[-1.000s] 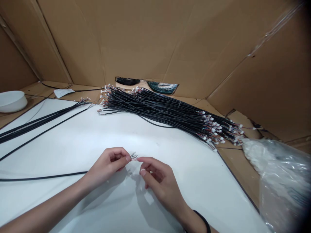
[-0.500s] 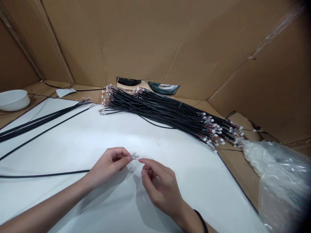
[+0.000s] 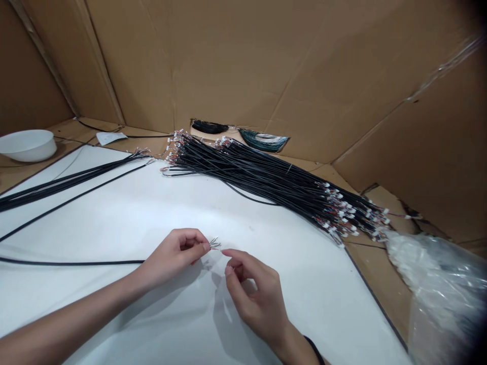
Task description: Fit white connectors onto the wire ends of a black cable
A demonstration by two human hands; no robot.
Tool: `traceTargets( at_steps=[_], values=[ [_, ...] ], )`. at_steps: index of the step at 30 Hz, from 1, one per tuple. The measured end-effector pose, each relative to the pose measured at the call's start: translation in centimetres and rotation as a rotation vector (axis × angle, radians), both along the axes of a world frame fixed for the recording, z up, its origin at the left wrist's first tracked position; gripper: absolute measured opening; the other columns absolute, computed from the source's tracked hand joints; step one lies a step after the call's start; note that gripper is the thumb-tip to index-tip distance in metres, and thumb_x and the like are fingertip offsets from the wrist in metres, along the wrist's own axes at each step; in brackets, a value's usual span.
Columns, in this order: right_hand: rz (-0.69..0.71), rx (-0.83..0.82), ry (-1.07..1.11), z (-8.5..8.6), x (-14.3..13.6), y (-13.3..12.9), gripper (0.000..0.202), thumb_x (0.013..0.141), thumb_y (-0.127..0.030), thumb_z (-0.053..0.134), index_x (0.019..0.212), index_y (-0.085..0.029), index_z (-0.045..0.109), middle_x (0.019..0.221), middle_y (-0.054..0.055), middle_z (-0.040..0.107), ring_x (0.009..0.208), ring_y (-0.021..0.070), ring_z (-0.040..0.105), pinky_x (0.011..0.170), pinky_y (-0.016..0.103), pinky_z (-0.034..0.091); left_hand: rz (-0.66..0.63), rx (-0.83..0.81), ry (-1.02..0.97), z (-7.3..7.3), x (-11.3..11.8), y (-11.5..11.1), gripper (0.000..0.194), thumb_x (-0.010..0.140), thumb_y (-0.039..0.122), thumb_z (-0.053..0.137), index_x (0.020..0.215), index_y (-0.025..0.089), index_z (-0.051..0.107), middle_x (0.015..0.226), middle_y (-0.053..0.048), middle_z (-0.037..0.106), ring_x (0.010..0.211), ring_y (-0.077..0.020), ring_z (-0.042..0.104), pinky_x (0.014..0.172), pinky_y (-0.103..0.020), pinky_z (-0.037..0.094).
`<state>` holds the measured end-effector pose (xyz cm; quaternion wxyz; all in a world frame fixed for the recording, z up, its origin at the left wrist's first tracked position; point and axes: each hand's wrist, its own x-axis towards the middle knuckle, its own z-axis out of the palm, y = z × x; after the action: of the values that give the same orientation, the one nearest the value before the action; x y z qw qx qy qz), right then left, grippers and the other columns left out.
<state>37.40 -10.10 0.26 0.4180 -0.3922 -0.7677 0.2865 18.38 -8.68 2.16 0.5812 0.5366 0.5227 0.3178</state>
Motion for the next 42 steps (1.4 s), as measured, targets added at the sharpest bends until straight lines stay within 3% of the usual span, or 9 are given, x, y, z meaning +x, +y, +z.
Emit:
traceTargets(
  at_steps=[10, 17, 28, 35, 42],
  values=[
    [0.030, 0.022, 0.033, -0.23, -0.08, -0.03, 0.024, 0.084, -0.009, 0.051, 0.105, -0.014, 0.061, 0.068, 0.001, 0.059, 0.050, 0.0091, 0.050, 0.047, 0.020, 0.048, 0.008, -0.003, -0.011, 0.09, 0.05, 0.15, 0.022, 0.084, 0.034, 0.054, 0.075, 0.014, 0.059, 0.057, 0.005, 0.045, 0.054, -0.0088, 0.037, 0.053, -0.022, 0.026],
    [-0.047, -0.095, 0.037, -0.37, -0.04, -0.12, 0.021, 0.085, -0.013, 0.051, 0.103, -0.014, 0.062, 0.067, 0.000, 0.059, 0.051, 0.0097, 0.050, 0.048, 0.021, 0.047, 0.010, -0.003, -0.020, 0.03, 0.06, -0.02, 0.020, 0.083, 0.031, 0.053, 0.075, 0.013, 0.059, 0.057, 0.006, 0.043, 0.054, -0.0082, 0.036, 0.052, -0.022, 0.026],
    [0.034, -0.081, 0.026, -0.26, 0.14, -0.22, 0.026, 0.085, -0.011, 0.051, 0.109, -0.014, 0.061, 0.070, 0.001, 0.060, 0.052, 0.0098, 0.051, 0.049, 0.021, 0.049, 0.013, 0.020, -0.036, -0.27, 0.03, 0.05, 0.021, 0.086, 0.031, 0.053, 0.076, 0.013, 0.059, 0.058, 0.005, 0.044, 0.055, -0.0084, 0.038, 0.053, -0.022, 0.027],
    [0.106, 0.001, 0.004, 0.14, -0.09, -0.14, 0.026, 0.084, -0.010, 0.049, 0.107, -0.013, 0.060, 0.069, 0.002, 0.061, 0.050, 0.0100, 0.053, 0.046, 0.021, 0.049, -0.015, 0.107, -0.098, -0.89, -0.23, 0.03, 0.024, 0.093, 0.032, 0.046, 0.114, 0.020, 0.050, 0.060, 0.007, 0.043, 0.056, -0.0091, 0.038, 0.054, -0.022, 0.028],
    [0.121, -0.001, 0.006, -0.01, -0.24, -0.32, 0.028, 0.084, -0.009, 0.050, 0.109, -0.015, 0.059, 0.070, 0.001, 0.060, 0.048, 0.0084, 0.050, 0.045, 0.019, 0.046, -0.044, 0.157, 0.017, -0.52, -0.12, -0.04, 0.029, 0.089, 0.018, 0.040, 0.096, 0.017, 0.067, 0.069, 0.002, 0.053, 0.058, -0.0098, 0.039, 0.057, -0.024, 0.032]
  ],
)
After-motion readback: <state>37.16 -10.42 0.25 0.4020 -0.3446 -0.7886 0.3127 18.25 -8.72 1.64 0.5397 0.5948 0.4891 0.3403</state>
